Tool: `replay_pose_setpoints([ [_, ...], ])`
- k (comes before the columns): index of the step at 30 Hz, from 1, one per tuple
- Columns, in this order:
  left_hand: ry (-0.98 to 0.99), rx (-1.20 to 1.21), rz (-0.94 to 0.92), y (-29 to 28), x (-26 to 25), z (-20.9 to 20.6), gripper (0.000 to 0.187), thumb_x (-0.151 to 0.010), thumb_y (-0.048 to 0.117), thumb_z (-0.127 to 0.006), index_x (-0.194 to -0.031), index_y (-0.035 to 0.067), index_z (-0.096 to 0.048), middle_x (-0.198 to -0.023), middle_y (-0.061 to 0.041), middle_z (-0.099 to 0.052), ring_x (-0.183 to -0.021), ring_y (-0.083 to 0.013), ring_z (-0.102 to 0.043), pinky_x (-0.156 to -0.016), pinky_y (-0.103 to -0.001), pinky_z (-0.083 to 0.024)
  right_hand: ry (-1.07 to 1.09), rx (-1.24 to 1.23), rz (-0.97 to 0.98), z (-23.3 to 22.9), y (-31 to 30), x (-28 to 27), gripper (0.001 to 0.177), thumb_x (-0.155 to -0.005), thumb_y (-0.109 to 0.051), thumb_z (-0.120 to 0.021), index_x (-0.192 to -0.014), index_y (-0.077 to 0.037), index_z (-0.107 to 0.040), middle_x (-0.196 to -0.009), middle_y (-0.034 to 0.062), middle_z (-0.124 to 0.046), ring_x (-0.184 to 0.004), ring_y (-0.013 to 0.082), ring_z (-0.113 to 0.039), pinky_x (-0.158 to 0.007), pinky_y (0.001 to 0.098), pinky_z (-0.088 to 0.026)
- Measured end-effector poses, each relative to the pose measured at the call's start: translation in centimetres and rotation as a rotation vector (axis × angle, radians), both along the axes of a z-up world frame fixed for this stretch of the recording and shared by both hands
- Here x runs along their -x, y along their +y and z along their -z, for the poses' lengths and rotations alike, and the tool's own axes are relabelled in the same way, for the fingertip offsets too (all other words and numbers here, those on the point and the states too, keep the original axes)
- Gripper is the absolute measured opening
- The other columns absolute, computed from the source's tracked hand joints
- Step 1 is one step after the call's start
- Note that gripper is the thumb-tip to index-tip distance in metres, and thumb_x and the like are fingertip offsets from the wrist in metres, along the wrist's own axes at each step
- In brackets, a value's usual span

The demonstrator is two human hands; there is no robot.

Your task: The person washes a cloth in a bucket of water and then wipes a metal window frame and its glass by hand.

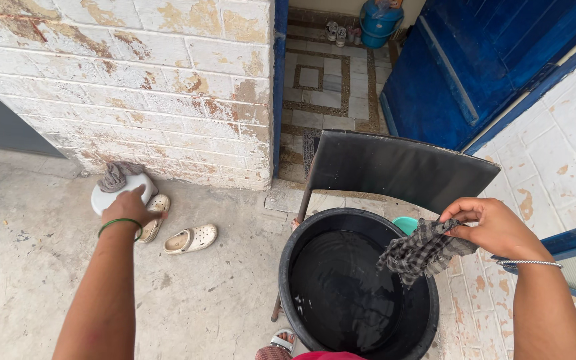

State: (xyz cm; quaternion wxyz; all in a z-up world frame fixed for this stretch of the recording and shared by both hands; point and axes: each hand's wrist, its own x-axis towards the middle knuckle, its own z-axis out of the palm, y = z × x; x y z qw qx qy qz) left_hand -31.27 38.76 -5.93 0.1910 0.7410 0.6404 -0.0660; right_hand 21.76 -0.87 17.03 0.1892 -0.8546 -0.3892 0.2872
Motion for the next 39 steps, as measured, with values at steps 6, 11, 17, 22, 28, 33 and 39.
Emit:
replay_pose_setpoints([
  [6, 0.152, -0.014, 0.392, -2.1, -6.2, -2.6, 0.096, -0.078, 0.049, -0.088, -0.155, 0.038, -0.033, -0.165, -0.004, -0.026, -0.148, -0.0333, -0.031, -0.108, -0.062, -0.034, -0.017, 0.036, 0.005, 0.2, 0.7, 0.4, 0.016, -0.082, 0.004, -0.077, -0.096, -0.004, -0.077, -0.094, 0.01, -0.082, -0.091, 0.0185, -0.075, -0.077, 0.0343, -0.055],
  [11, -0.287, -0.073, -0.006, -3.3, -7.2, -7.8, 0.058, -0.093, 0.033, -0.065, -0.151, 0.03, -0.057, -0.138, -0.024, -0.067, -0.131, -0.0406, -0.063, -0.112, -0.048, -0.049, -0.022, -0.001, -0.019, 0.2, 0.9, 0.9, 0.016, -0.08, 0.005, -0.078, -0.094, -0.003, -0.077, -0.094, 0.0092, -0.081, -0.095, 0.0174, -0.076, -0.082, 0.0332, -0.057],
  [17, -0.562, -0.302, -0.186, -2.3, -6.5, -7.2, 0.054, -0.091, 0.037, -0.073, -0.142, 0.022, -0.063, -0.122, -0.03, -0.068, -0.117, -0.0442, -0.064, -0.11, -0.065, -0.044, -0.03, -0.024, -0.026, 0.1, 0.9, 1.9, 0.015, -0.079, 0.005, -0.079, -0.09, -0.004, -0.076, -0.097, 0.006, -0.079, -0.099, 0.0174, -0.076, -0.087, 0.0341, -0.057],
  [22, -0.125, -0.704, 0.306, -3.3, -9.5, -3.6, 0.064, -0.051, 0.037, -0.088, -0.113, 0.025, -0.08, -0.138, -0.02, -0.065, -0.128, -0.0409, -0.06, -0.114, -0.072, -0.015, 0.054, -0.18, -0.155, -0.2, 0.7, 2.4, 0.019, -0.073, 0.014, -0.074, -0.08, -0.003, -0.067, -0.101, 0.0029, -0.077, -0.107, 0.0173, -0.073, -0.093, 0.0344, -0.057],
  [28, -0.132, -0.301, 0.217, -6.1, -13.5, 0.1, 0.04, -0.093, 0.039, -0.074, -0.128, 0.021, -0.072, -0.129, -0.013, -0.074, -0.122, -0.0299, -0.067, -0.131, -0.053, -0.028, 0.052, -0.156, -0.13, -1.0, 0.6, 3.0, 0.02, -0.074, 0.015, -0.071, -0.075, -0.003, -0.064, -0.102, 0.0021, -0.077, -0.111, 0.0164, -0.072, -0.096, 0.0353, -0.057],
  [33, -0.239, -0.193, 0.241, -6.6, -15.7, 1.6, 0.081, -0.08, 0.044, -0.079, -0.151, 0.021, -0.048, -0.134, -0.019, -0.067, -0.127, -0.0387, -0.059, -0.12, -0.061, -0.035, 0.033, -0.177, -0.167, -1.2, 0.2, 3.1, 0.018, -0.075, 0.013, -0.072, -0.076, -0.004, -0.064, -0.103, 0.0024, -0.078, -0.11, 0.0171, -0.073, -0.097, 0.0351, -0.056],
  [39, -0.439, -0.071, 0.035, -8.3, -14.2, -3.6, 0.11, -0.08, 0.037, -0.079, -0.174, 0.023, -0.023, -0.136, -0.015, -0.066, -0.132, -0.0385, -0.059, -0.116, -0.065, -0.04, 0.018, -0.175, -0.161, -1.3, 0.0, 3.2, 0.021, -0.072, 0.015, -0.071, -0.077, -0.004, -0.064, -0.104, 0.0023, -0.079, -0.112, 0.0164, -0.072, -0.098, 0.0348, -0.056],
])
